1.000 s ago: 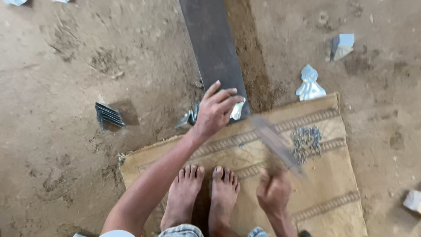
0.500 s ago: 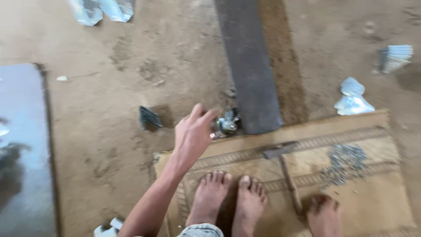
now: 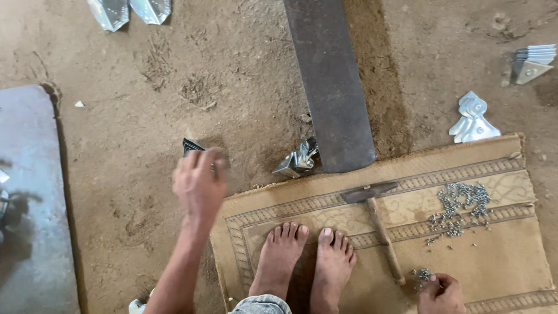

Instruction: The person stands at a steel bar anvil on the floor and hammers small galvanized sheet-metal pieces to bend and shape them, then sets the formed pieces aside and picks up the next flat piece, repeating the shaping cycle by hand and with a hammer.

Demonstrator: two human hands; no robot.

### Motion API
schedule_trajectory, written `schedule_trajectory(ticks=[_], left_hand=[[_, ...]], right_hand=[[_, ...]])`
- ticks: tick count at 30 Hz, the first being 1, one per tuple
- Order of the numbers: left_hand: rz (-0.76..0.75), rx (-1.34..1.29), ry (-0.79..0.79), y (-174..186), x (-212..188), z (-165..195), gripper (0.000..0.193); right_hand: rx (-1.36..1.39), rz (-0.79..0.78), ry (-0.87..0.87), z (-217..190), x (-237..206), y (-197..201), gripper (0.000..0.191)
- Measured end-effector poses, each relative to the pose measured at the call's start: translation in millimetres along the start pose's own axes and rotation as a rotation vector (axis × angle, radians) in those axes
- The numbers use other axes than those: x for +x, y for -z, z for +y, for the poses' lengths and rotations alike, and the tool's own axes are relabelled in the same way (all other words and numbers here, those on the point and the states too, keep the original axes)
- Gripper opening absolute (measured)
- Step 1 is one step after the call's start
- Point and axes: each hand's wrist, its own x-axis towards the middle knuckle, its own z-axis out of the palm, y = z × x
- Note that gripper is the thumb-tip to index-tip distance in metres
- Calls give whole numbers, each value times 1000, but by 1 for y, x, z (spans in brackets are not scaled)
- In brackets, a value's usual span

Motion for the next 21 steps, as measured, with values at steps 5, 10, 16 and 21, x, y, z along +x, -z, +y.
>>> schedule_trajectory(ticks=[5,10,16,21], left_hand=[[-764,-130,251,-51,5,75,66],[-707,-276,358,-79,-19,65,56],[-363,-1584,962,-66,-21,20,15],[-256,-1495,769,-64,16,94,16]], right_hand=[[232,116,81,-52,4,24,14],[414,-100,6,-151,11,35,15],[594,-17,590,-306,49,9,15],[545,-153,507,-335,90,-24,18]])
